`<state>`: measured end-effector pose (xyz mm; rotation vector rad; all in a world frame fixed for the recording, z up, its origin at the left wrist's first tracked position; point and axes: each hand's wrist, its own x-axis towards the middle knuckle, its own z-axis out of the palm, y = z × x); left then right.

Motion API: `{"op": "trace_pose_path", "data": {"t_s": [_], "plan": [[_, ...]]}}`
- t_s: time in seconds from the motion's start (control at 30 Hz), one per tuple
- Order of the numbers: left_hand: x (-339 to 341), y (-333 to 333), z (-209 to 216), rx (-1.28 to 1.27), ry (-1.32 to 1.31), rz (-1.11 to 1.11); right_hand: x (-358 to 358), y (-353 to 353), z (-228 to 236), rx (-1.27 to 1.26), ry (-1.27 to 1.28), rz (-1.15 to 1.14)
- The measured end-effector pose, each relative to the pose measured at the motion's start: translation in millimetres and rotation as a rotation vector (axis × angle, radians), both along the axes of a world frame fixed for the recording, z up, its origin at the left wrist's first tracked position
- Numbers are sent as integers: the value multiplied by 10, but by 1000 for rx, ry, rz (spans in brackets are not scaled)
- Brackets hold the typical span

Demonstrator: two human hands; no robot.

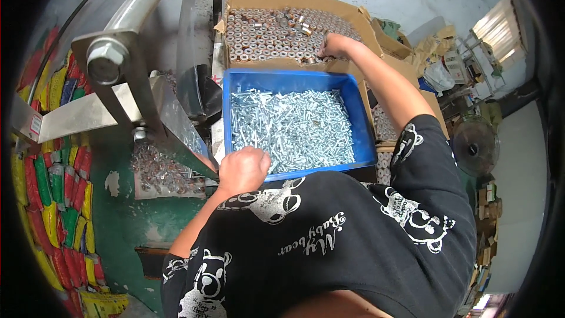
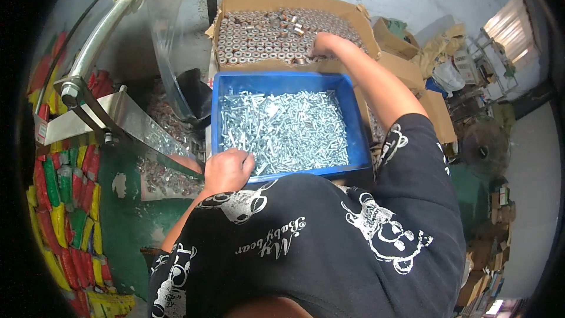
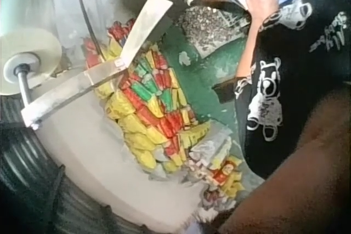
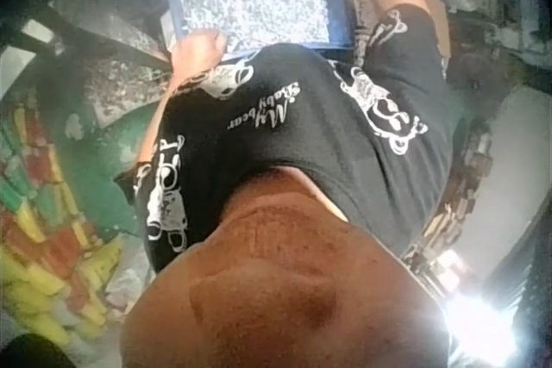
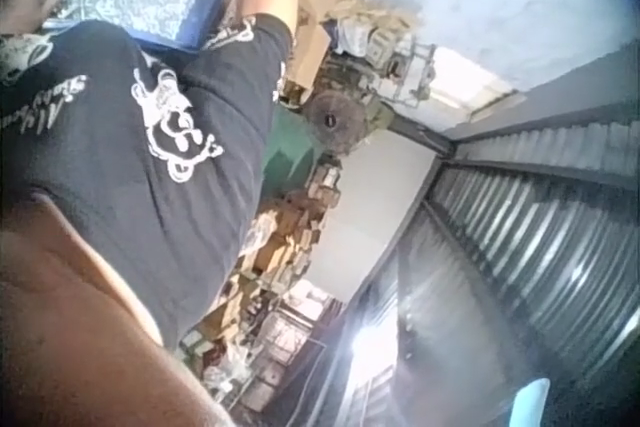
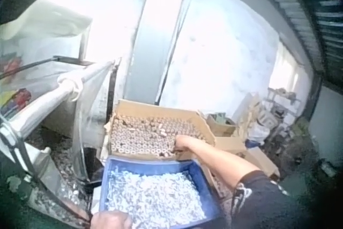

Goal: Sorting metal bolts into a blue tray within a warehouse environment.

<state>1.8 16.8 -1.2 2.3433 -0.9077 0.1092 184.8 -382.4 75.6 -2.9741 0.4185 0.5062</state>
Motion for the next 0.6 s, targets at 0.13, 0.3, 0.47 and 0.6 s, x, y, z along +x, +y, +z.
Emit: {"op": "trace_pose_path", "data": {"t_s": [0.13,0.3,0.47,0.6], "plan": [[3,10,-12,7,40,7,107,150,-23,-294,96,44],[-5,-2,9,-59,-30,-19,49,261,67,-387,227,121],[-24,37,-21,-50,-36,-20,22,416,161,-292,319,45],[0,9,39,-72,-9,-42,59,100,78,-151,273,-144]]}}
